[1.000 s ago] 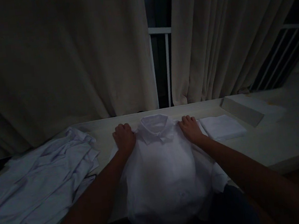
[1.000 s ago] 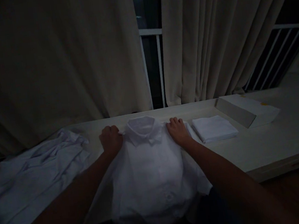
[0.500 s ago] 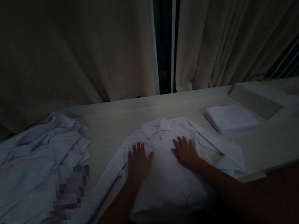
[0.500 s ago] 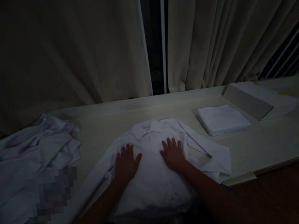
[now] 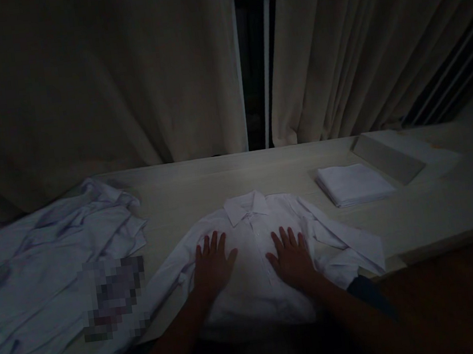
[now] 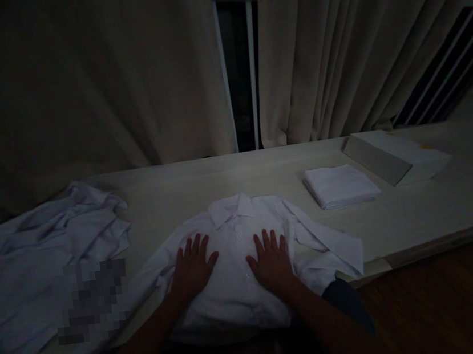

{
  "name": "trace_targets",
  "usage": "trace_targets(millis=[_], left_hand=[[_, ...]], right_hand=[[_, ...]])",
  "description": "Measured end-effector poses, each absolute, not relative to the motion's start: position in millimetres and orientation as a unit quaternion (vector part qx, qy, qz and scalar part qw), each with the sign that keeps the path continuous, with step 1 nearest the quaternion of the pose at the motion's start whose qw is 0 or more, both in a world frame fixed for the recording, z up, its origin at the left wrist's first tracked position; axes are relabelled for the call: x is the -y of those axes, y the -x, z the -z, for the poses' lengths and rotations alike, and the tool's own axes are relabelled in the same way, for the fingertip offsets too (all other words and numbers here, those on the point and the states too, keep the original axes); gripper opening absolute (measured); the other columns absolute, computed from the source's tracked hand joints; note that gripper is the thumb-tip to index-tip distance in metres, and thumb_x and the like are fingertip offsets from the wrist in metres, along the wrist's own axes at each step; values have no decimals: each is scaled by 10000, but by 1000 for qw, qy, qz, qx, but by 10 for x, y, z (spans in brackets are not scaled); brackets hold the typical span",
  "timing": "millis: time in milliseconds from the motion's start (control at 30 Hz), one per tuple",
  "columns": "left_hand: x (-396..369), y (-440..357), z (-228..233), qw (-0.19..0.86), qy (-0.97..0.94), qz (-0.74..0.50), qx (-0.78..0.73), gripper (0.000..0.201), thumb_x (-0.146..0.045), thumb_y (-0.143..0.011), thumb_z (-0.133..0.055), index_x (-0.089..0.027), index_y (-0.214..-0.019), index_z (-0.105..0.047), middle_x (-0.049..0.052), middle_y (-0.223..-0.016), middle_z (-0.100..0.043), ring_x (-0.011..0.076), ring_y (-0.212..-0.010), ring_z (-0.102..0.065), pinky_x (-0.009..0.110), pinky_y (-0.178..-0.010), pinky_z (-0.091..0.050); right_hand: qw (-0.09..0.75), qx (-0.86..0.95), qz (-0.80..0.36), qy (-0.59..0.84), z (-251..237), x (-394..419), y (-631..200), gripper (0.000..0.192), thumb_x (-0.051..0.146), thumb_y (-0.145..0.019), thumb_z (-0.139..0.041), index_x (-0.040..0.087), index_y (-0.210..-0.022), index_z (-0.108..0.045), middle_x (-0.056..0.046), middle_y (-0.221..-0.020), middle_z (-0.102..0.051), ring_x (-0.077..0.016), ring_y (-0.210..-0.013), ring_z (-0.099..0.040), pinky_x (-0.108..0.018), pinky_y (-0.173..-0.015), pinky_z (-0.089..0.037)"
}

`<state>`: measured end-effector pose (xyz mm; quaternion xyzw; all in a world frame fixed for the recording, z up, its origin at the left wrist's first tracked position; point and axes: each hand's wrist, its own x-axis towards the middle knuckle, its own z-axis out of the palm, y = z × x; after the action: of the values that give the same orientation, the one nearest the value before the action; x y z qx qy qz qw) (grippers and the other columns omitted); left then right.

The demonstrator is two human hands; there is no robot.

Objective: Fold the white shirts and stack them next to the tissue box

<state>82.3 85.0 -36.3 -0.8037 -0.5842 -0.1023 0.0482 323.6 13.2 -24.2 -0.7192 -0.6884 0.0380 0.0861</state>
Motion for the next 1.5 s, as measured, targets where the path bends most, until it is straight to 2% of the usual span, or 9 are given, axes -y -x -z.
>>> trace_targets(millis=[367, 533, 633, 700, 833, 900, 1133, 1367, 1500], left_hand=[[-568, -818, 398, 91, 782, 116, 605, 687, -567, -936, -280, -147, -1473, -367, 156, -1574, -259, 366, -1459, -182, 566, -1155, -103], [-654, -845, 386, 90, 784, 126, 601, 672, -558, -933, -299, -161, -1469, -383, 145, -1568, -281, 357, -1461, -180, 569, -1159, -106], [-757, -877, 400, 92, 782, 133, 601, 670, -564, -932, -297, -169, -1464, -394, 150, -1558, -301, 358, -1453, -210, 582, -1151, -132], [-838, -890, 418, 96, 780, 134, 604, 660, -561, -932, -296, -177, -1456, -409, 143, -1552, -316, 354, -1451, -218, 580, -1151, -142], [-1025, -891, 445, 99, 787, 139, 593, 659, -562, -934, -285, -182, -1458, -406, 126, -1556, -319, 347, -1452, -219, 565, -1155, -153], [-1125, -893, 449, 99, 789, 137, 590, 661, -560, -938, -274, -174, -1459, -404, 126, -1558, -316, 350, -1447, -231, 567, -1153, -159], [-1337, -945, 466, 90, 794, 145, 584, 680, -579, -923, -307, -162, -1447, -425, 152, -1550, -318, 366, -1445, -229, 598, -1146, -169], [-1305, -934, 494, 109, 790, 155, 584, 644, -548, -928, -321, -186, -1449, -431, 124, -1552, -316, 363, -1451, -210, 588, -1155, -167], [-1331, -885, 576, 142, 787, 176, 574, 604, -527, -923, -355, -220, -1431, -463, 114, -1529, -359, 362, -1433, -267, 599, -1136, -232]], right_hand=[[89, 683, -29, 724, 213, 190, -3093, 682, 587, -970, -233, 199, -1529, -278, -130, -1593, -199, -364, -1452, -153, -578, -1127, -36], [56, 698, -41, 713, 0, -178, -3188, 647, 640, -908, -374, 182, -1335, -537, -202, -1410, -477, -388, -1273, -423, -563, -1007, -302], [57, 678, -49, 732, -79, -529, -3297, 563, 556, -966, -293, 154, -1188, -619, -198, -1258, -587, -331, -1174, -516, -497, -953, -372], [77, 667, -29, 741, -28, -712, -3370, 537, 470, -999, -248, 138, -1261, -578, -198, -1326, -551, -305, -1241, -480, -481, -1014, -326], [93, 653, -2, 751, 239, -893, -3478, 598, 477, -998, -251, 145, -1484, -361, -168, -1559, -282, -317, -1449, -189, -530, -1126, -115], [98, 645, 0, 758, 348, -933, -3501, 626, 497, -997, -232, 147, -1507, -322, -157, -1579, -229, -321, -1467, -125, -547, -1135, -59], [106, 650, 6, 753, 377, -1021, -3488, 638, 496, -996, -218, 130, -1509, -321, -156, -1581, -215, -326, -1474, -84, -560, -1141, -20], [106, 649, 18, 753, 400, -1025, -3484, 623, 486, -990, -232, 153, -1503, -348, -132, -1576, -231, -328, -1470, -119, -567, -1147, -56], [112, 653, 35, 748, 527, -1071, -3491, 643, 502, -971, -245, 147, -1488, -386, -130, -1562, -258, -341, -1465, -130, -568, -1154, -75]])
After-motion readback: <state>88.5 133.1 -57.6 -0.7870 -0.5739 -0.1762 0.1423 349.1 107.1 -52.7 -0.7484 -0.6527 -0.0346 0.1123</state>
